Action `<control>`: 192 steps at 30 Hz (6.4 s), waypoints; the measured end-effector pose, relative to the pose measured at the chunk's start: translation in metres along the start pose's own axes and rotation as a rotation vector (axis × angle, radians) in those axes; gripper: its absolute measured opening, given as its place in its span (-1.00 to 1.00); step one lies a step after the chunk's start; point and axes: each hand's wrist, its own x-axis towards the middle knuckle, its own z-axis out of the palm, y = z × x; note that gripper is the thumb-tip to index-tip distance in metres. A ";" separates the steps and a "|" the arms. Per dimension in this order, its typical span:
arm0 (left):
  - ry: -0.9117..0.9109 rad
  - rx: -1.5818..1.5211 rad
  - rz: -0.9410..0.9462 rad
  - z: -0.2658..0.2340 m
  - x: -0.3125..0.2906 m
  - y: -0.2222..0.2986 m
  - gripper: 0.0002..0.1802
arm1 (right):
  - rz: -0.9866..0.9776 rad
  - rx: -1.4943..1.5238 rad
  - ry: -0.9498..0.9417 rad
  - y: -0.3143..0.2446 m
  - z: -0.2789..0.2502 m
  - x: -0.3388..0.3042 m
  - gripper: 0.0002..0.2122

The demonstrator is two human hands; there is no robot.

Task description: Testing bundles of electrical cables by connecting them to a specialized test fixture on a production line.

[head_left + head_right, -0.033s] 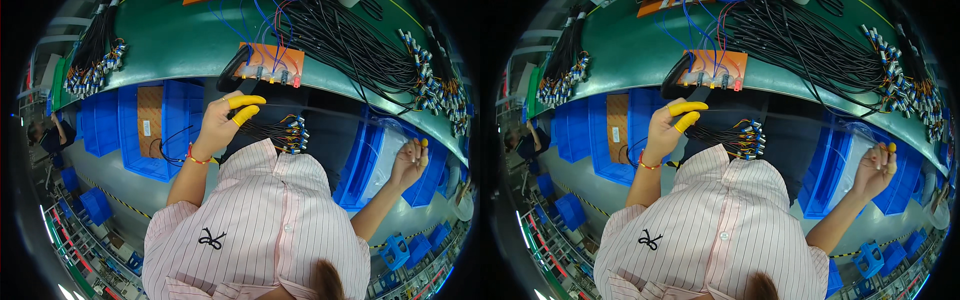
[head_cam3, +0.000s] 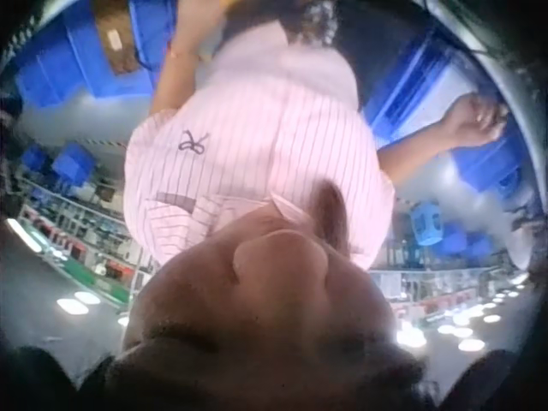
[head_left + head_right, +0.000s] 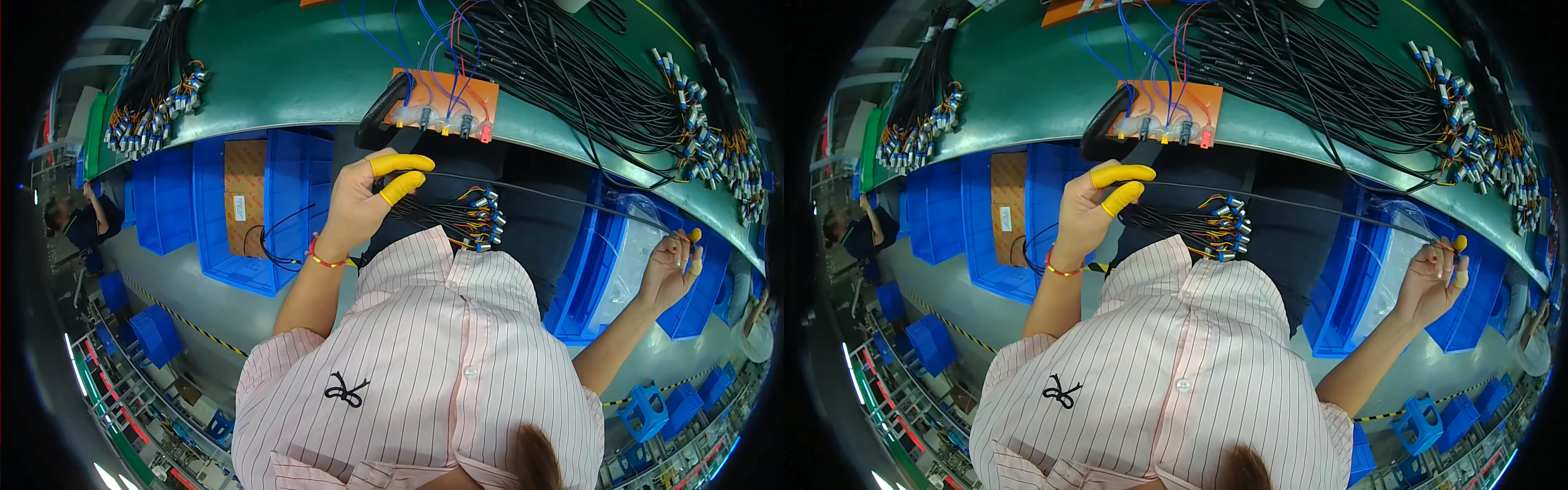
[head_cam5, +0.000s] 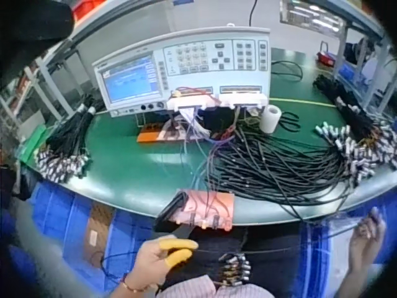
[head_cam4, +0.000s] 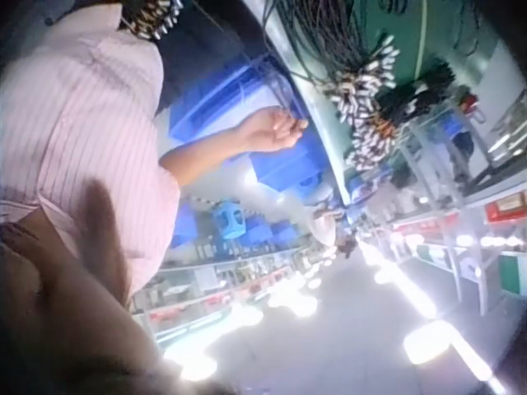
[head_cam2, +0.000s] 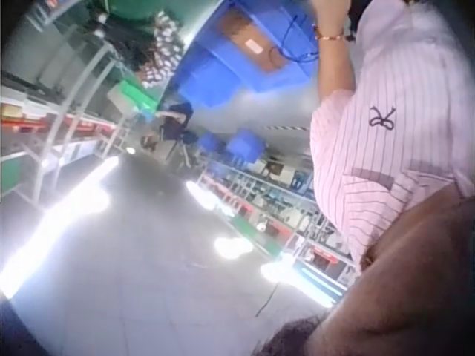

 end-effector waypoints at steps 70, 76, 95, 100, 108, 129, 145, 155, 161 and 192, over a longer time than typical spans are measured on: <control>0.006 -0.847 -0.404 0.043 0.030 0.007 -0.67 | 0.082 -0.405 -0.125 0.065 0.027 -0.002 -0.81; -0.037 -0.670 -0.344 0.048 0.011 0.012 -0.68 | -0.012 -0.388 -0.115 0.062 0.027 -0.009 -0.80; -0.128 -0.295 0.239 0.078 0.096 0.079 -0.50 | -0.258 -0.176 -0.263 -0.079 0.026 0.095 -0.78; -0.414 -0.268 -0.106 0.056 0.046 0.057 -0.64 | -0.208 -0.221 -0.208 -0.061 0.013 0.147 -0.68; -0.214 0.694 0.014 0.045 -0.002 -0.020 -0.80 | -0.233 -0.412 -0.123 -0.029 0.012 0.195 -0.61; -0.349 0.175 -0.106 0.052 0.005 0.005 -0.81 | 0.255 -1.423 -0.687 0.167 0.052 -0.054 -0.78; 0.149 -0.625 -0.182 0.016 -0.002 -0.009 -0.76 | -0.081 0.191 0.149 -0.003 -0.009 0.020 -0.87; 0.005 -1.107 -0.122 0.038 0.003 -0.010 -0.60 | 0.031 -0.104 -0.012 0.010 -0.005 0.006 -0.85; -0.030 -0.995 -0.264 0.038 0.003 -0.011 -0.64 | 0.063 -0.224 -0.047 0.043 0.009 0.003 -0.83; 0.128 -0.821 -0.474 0.039 0.024 0.008 -0.87 | 0.162 -0.353 -0.070 0.086 0.003 0.012 -0.81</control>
